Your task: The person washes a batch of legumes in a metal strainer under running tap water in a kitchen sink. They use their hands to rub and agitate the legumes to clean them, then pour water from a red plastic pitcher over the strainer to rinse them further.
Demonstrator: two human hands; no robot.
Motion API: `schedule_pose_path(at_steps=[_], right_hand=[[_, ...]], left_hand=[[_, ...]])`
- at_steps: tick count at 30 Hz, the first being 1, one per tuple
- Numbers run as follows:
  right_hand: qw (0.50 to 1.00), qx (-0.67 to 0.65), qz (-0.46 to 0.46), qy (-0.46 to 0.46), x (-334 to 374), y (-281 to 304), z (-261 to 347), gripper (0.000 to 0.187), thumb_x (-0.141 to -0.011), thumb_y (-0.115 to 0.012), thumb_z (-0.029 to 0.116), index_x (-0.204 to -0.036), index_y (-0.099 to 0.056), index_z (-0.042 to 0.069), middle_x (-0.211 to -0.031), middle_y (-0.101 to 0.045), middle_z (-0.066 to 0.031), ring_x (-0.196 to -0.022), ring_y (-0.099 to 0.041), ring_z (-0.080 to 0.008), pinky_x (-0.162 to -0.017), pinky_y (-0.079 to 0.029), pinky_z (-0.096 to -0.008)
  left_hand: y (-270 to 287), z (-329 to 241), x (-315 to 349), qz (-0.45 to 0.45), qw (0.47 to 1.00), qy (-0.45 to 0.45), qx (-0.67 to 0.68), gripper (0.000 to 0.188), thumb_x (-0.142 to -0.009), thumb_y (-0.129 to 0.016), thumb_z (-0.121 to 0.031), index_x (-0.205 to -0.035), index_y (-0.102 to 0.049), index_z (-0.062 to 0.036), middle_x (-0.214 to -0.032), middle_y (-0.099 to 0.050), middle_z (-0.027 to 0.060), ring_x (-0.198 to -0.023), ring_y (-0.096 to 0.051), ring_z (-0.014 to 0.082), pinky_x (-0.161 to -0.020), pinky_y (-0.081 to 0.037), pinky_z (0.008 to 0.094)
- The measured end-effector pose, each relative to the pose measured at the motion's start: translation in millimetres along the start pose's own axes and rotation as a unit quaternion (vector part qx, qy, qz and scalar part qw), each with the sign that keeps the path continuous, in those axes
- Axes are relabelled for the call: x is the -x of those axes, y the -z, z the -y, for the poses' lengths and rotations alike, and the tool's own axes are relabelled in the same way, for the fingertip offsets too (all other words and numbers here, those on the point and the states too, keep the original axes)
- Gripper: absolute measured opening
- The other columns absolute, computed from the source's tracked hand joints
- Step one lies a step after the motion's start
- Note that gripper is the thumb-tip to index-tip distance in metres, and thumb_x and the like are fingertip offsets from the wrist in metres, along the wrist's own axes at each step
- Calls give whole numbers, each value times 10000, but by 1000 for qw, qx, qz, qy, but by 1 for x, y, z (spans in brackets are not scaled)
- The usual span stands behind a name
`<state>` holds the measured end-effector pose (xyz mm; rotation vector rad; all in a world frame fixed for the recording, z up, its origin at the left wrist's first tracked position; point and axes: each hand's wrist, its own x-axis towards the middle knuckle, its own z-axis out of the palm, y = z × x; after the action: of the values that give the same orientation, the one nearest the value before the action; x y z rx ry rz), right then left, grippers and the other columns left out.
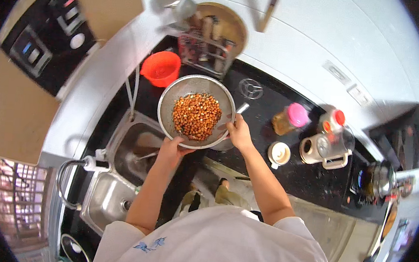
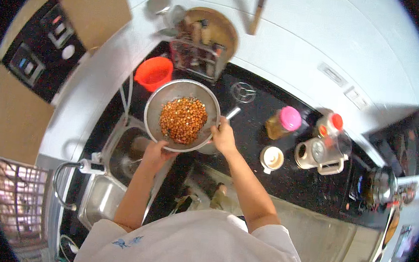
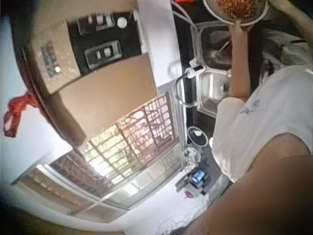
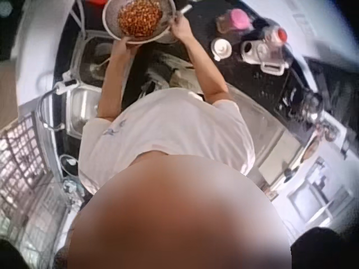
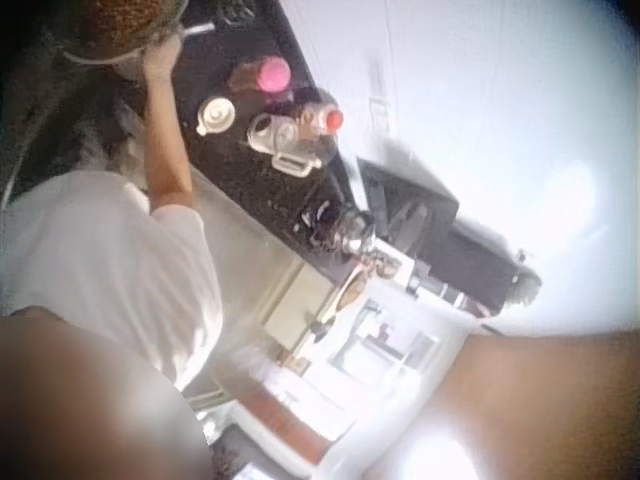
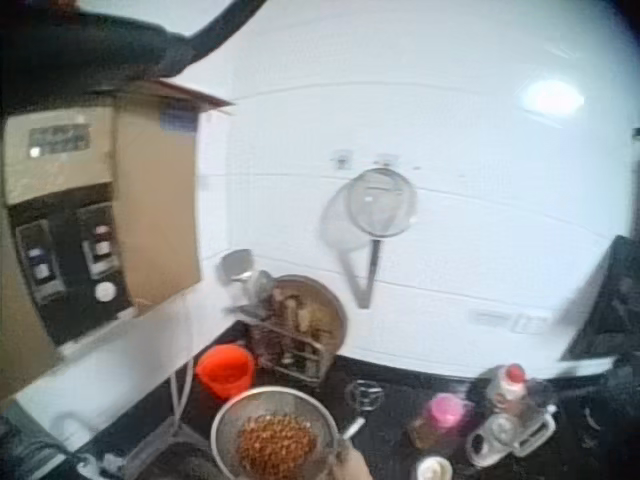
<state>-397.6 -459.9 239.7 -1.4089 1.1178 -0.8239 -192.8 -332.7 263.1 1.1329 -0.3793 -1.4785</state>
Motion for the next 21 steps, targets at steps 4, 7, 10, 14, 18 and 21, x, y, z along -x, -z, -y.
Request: schedule_pose_path(at_steps=[4,7,10,14,18,21], right_hand=[[998,-19,-54,-22,51,112,8,246,-849,-484,42,-1071,-448,-57,-804,-609,-150,-603,-634,-196,-477,-527,-290],[995,46,-93,-1,84,201,0,321,-850,-514,73,-1145,-470,-47,-770,-629,-102,-643,-632,-146,-543,-510,-283],[995,71,-69,-24,114,267,19,276,-856,-524,116,-1093,-529,-25,-737,-615,-55,-607,-571,-94,-515,-450,-235],[997,48,-54,-21,131,363,25,233,-865,-532,115,-1045,-552,-31,-714,-605,-47,-571,-572,-104,-500,-454,-231],[995,100,12,-7,117,434,51,240,-853,-535,147,-1017,-605,-14,-738,-622,-59,-606,-581,-120,-542,-469,-263],[992,129,-3,9,97,470,74,341,-890,-530,255,-1061,-598,-31,-826,-656,-107,-683,-622,-152,-626,-505,-282]], left_hand=[[-74,14,-5,132,982,79,-108,538,-874,-519,-283,-1320,-358,-29,-1236,-529,135,-1061,-575,275,-806,-528,474],[-121,24,-20,200,962,147,-113,624,-911,-404,-511,-1355,-331,-79,-1276,-507,135,-1068,-581,287,-823,-516,511],[-164,36,-39,280,942,125,-136,683,-917,-339,-574,-1383,-296,-77,-1300,-485,143,-1063,-585,296,-770,-541,511],[-252,47,-53,256,917,196,-234,634,-910,-422,-509,-1346,-367,-52,-1276,-510,123,-1095,-559,288,-768,-522,538],[-304,56,-59,258,911,214,-241,535,-864,-493,-354,-1260,-442,1,-1162,-573,158,-957,-624,289,-665,-568,484],[-345,44,-51,322,882,258,-226,456,-818,-469,-209,-1194,-469,49,-1015,-628,198,-812,-661,282,-566,-581,421]])
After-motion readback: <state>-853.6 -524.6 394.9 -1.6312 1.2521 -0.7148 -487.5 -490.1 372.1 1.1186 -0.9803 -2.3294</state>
